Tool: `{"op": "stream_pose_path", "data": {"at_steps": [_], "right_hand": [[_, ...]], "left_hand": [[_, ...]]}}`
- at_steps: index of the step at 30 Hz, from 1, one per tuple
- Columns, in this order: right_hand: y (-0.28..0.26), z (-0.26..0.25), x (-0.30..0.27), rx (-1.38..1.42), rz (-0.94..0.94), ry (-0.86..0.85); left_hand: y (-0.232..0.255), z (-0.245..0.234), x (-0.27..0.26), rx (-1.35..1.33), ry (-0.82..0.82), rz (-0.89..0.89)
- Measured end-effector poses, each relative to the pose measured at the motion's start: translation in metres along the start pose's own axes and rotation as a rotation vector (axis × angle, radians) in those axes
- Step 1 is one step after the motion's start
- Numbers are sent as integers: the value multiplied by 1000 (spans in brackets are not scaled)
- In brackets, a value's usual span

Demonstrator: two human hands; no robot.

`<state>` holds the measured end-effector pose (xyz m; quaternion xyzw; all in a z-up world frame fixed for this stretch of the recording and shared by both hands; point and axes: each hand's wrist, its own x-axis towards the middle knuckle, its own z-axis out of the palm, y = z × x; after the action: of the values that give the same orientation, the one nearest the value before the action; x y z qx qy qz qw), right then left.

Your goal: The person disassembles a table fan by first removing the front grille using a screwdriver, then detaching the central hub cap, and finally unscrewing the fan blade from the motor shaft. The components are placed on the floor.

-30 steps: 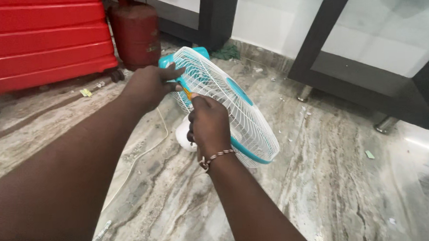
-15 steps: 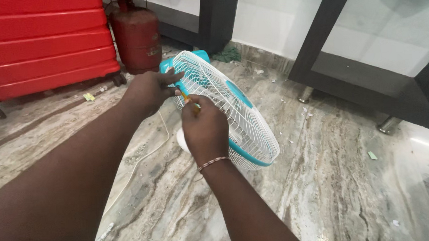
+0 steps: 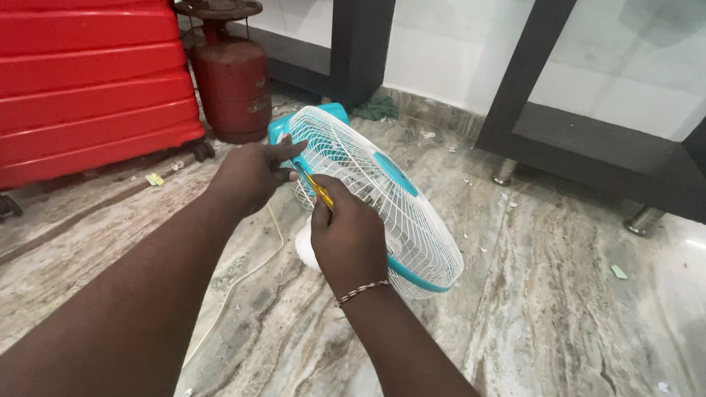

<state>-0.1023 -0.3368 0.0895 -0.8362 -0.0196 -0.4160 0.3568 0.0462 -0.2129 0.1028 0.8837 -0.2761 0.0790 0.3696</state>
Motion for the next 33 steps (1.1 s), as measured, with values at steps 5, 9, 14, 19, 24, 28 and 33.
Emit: {"op": "stream_pose_path", "data": {"at_steps": [5,9,14,19,24,28,33], "right_hand": [[3,9,-1,16,144,-34],[15,23,-3,17,198,-42],[26,32,7,704,687,-43],[18,28,10,1081,969,16],[9,28,12,975,928,-38],[14,22,14,901,846,-52],[13,22,13,898,854,-47]], "left_hand": [[13,-6,-4,-11,-45,-114],[20,-8,-7,-84,-55,-138],[23,-8,-7,-29,-66,-177],[20,-7,-6,-65,-49,-112],[16,-5,-4,-51,-49,-134],[14,-5,-4,-99,-41,-127],[16,-7,-6,-37,-61,-147]]}}
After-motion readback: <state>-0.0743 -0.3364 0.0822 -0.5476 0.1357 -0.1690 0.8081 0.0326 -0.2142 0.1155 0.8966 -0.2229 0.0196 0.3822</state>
